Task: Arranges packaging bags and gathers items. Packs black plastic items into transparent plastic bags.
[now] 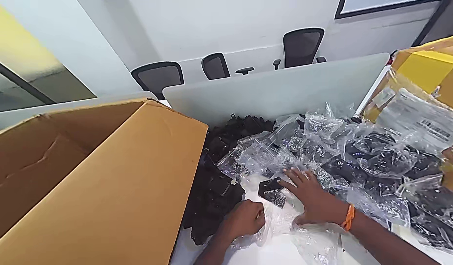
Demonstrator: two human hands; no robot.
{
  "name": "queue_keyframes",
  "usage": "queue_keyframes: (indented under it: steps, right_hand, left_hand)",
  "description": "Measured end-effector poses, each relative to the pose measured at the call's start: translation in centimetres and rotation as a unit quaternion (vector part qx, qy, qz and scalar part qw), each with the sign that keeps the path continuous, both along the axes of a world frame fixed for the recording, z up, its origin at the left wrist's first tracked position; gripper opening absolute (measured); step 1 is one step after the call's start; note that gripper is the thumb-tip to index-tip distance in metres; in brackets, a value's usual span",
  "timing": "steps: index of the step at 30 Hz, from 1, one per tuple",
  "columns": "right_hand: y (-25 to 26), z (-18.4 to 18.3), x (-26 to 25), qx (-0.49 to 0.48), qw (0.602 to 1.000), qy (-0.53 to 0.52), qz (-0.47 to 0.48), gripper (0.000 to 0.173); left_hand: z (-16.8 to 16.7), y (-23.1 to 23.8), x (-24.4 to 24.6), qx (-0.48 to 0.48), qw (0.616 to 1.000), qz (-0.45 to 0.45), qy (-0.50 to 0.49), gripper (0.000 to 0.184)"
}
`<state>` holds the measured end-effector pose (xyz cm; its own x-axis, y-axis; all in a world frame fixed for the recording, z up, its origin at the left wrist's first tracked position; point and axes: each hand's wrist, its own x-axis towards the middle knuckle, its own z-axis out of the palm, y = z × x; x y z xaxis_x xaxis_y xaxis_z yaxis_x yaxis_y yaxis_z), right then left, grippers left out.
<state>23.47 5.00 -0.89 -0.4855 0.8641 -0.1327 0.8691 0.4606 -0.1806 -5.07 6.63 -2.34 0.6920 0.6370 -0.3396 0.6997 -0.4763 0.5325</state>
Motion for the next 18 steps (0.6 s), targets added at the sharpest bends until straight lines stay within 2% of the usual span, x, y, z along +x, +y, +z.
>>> queue_keyframes:
  steps: [2,4,6,9,10,15,18]
  right_hand:
    - [-1.0,0.8,0.2,-0.104,0.994,-0.016,0.006,0.138]
    - [-2.0,0.7,0.1,-0.152,0.987,-0.043,0.02,0.135]
    - [-2.9,0.3,-0.4,-0.122,0.991,-0.04,0.038,0.109]
    - [-3.1,-0.3,0.0,-0.011,0.996,0.01,0.086,0.041]
    - [-2.9,-0.2,0.4,0.019,0.995,0.019,0.092,0.029]
    - [-0.9,5.3,2.6,0.115,0.989,0.09,0.026,0.025]
    - [1.2,8.7,3.4,0.096,0.995,0.022,-0.018,0.029]
  left_hand:
    - [0.0,0.0,-0.4,-0.011,0.999,-0.029,-0.004,0.028]
    - [0.3,0.2,-0.9,-0.029,0.999,-0.044,-0.01,0.026]
    - [0.4,0.4,-1.4,-0.034,0.998,-0.049,-0.009,0.025]
    - [0.5,0.7,-1.8,-0.033,0.998,-0.047,-0.004,0.025]
    - [0.3,0.7,-1.8,-0.031,0.998,-0.048,-0.006,0.025]
    - [0.2,0.7,-1.6,-0.03,0.998,-0.055,-0.007,0.025]
    - [0.1,0.7,-1.6,-0.026,0.998,-0.059,-0.019,0.024]
